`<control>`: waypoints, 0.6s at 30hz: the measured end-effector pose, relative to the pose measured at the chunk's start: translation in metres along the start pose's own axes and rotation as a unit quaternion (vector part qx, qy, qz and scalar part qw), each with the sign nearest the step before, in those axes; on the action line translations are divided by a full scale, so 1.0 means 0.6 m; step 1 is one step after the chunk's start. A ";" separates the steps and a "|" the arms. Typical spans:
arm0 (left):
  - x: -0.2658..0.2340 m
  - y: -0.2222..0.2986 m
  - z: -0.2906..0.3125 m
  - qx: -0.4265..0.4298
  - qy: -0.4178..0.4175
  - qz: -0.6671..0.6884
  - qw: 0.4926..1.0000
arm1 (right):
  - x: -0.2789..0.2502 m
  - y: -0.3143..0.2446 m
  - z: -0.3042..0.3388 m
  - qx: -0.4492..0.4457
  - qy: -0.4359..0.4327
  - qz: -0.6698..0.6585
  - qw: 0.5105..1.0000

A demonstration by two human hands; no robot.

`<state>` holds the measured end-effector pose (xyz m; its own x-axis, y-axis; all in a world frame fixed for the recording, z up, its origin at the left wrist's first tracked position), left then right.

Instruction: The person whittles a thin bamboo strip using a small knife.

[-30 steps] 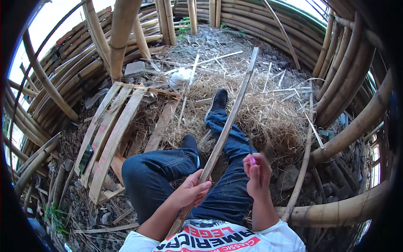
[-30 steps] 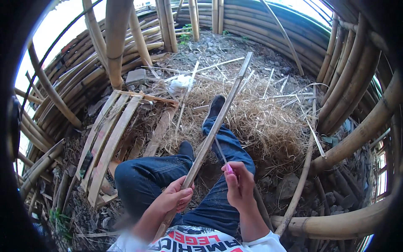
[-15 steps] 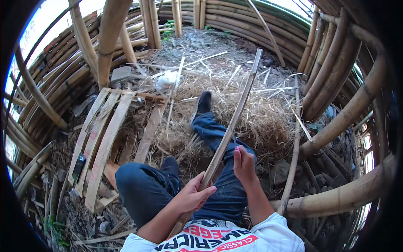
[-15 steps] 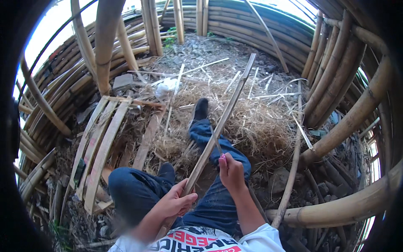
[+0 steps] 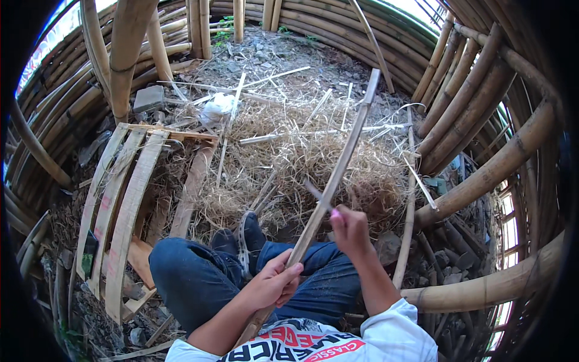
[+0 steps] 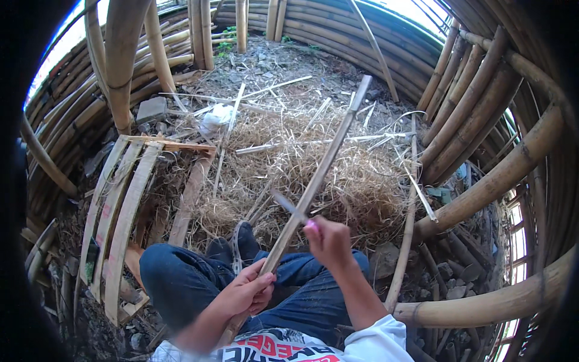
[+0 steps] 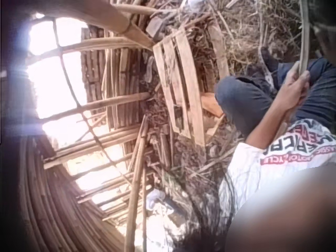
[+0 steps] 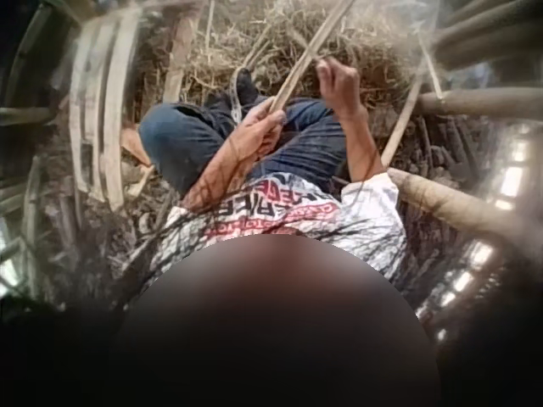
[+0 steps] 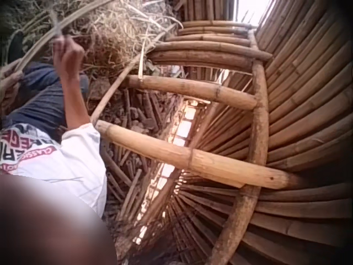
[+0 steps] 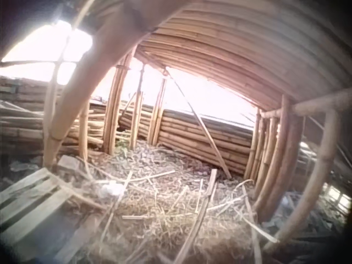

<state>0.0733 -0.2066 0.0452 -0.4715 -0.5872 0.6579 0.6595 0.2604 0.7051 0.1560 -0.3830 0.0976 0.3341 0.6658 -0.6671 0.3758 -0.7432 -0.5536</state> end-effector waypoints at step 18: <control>-0.034 0.009 0.028 -0.031 0.105 -0.112 0.988 | 0.052 -0.033 -0.011 -0.088 -0.084 0.044 0.992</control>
<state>0.0764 -0.1800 0.0398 -0.4819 -0.7722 0.4141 0.5910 0.0625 0.8043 0.1648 -0.3469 0.0912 0.2301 0.5673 -0.7907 0.5019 -0.7653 -0.4030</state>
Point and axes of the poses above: each hand's wrist, its own z-axis away from the middle knuckle, its own x-axis out of the palm, y = z × x, the point moved 8 cm from there along -z, towards the middle knuckle, and after that the axes turned 3 degrees about -x, right-handed, at the moved point
